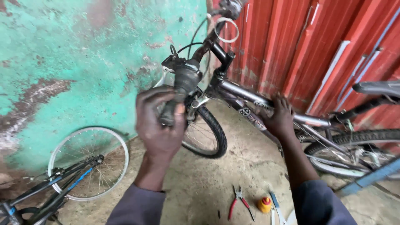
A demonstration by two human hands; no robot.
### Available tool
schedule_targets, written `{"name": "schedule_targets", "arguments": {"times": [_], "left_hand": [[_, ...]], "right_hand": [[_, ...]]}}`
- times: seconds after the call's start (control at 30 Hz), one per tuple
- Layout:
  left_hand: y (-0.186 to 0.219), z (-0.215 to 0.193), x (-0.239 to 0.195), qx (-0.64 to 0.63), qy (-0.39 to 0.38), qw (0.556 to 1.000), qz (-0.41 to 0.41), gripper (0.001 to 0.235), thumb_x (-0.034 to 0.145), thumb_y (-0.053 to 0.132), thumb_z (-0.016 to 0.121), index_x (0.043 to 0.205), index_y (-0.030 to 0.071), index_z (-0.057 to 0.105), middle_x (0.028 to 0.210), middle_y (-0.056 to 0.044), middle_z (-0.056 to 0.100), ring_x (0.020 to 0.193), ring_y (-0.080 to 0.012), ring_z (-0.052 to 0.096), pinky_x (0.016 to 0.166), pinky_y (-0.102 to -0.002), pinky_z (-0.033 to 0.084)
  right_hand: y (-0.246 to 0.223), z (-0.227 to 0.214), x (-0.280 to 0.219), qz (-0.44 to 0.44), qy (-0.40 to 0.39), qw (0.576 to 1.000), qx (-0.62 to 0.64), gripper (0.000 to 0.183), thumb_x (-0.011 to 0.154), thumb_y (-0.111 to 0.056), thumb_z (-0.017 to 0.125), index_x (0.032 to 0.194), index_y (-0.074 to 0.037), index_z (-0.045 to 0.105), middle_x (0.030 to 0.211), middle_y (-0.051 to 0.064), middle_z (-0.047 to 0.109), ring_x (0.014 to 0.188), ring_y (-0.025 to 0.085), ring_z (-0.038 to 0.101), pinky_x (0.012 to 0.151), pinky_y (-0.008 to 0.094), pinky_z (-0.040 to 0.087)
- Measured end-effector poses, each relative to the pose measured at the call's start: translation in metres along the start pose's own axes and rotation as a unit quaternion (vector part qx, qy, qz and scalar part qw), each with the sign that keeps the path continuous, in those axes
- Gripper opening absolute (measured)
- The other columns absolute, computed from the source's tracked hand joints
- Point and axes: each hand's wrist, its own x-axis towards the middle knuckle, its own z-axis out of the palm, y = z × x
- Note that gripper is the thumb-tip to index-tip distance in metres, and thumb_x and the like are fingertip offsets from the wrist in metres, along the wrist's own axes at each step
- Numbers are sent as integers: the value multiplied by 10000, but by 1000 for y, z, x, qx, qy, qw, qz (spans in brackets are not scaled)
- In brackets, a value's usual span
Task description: The person adjusts the front brake caliper on a bicycle using a multi-tool. They then move to the handlebars to check the brake lever and finally inspect the rear wheel and brake assembly.
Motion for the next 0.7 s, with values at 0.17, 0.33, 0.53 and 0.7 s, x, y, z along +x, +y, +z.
{"name": "schedule_targets", "arguments": {"times": [0.17, 0.33, 0.53, 0.7], "left_hand": [[-40, -23, 34, -46, 21, 993, -103, 319, 1035, 250, 671, 1078, -45, 556, 968, -170, 626, 744, -289, 670, 723, -406, 593], [-109, -13, 67, -145, 31, 977, -152, 95, 1100, 3, 570, 1117, -69, 512, 986, -184, 577, 651, -249, 658, 542, -355, 643], [-179, 8, 99, -169, -25, 951, -256, 150, 1096, -58, 564, 1194, 44, 511, 1114, -109, 530, 745, -145, 571, 677, -303, 641], [-252, 48, 126, -276, 14, 886, -373, 227, 1019, -84, 663, 1117, 87, 550, 1075, -130, 604, 661, -193, 612, 537, -334, 602]], "right_hand": [[34, 41, 3, -29, 40, 999, 1, 655, 828, -430, 815, 1363, -114, 608, 1213, 146, 622, 1199, 429, 555, 1098, 658, 312], [49, 64, 21, -21, 63, 998, 5, 507, 820, -402, 856, 1190, -104, 680, 1092, 117, 644, 1120, 399, 561, 994, 551, 342], [34, 54, 27, 77, -26, 996, -31, 382, 802, -293, 872, 1030, -99, 634, 969, 84, 692, 969, 265, 643, 1152, 641, 262], [31, 50, 24, 43, -27, 998, -27, 481, 743, -461, 893, 977, -89, 696, 920, 85, 688, 866, 274, 624, 1025, 511, 317]]}}
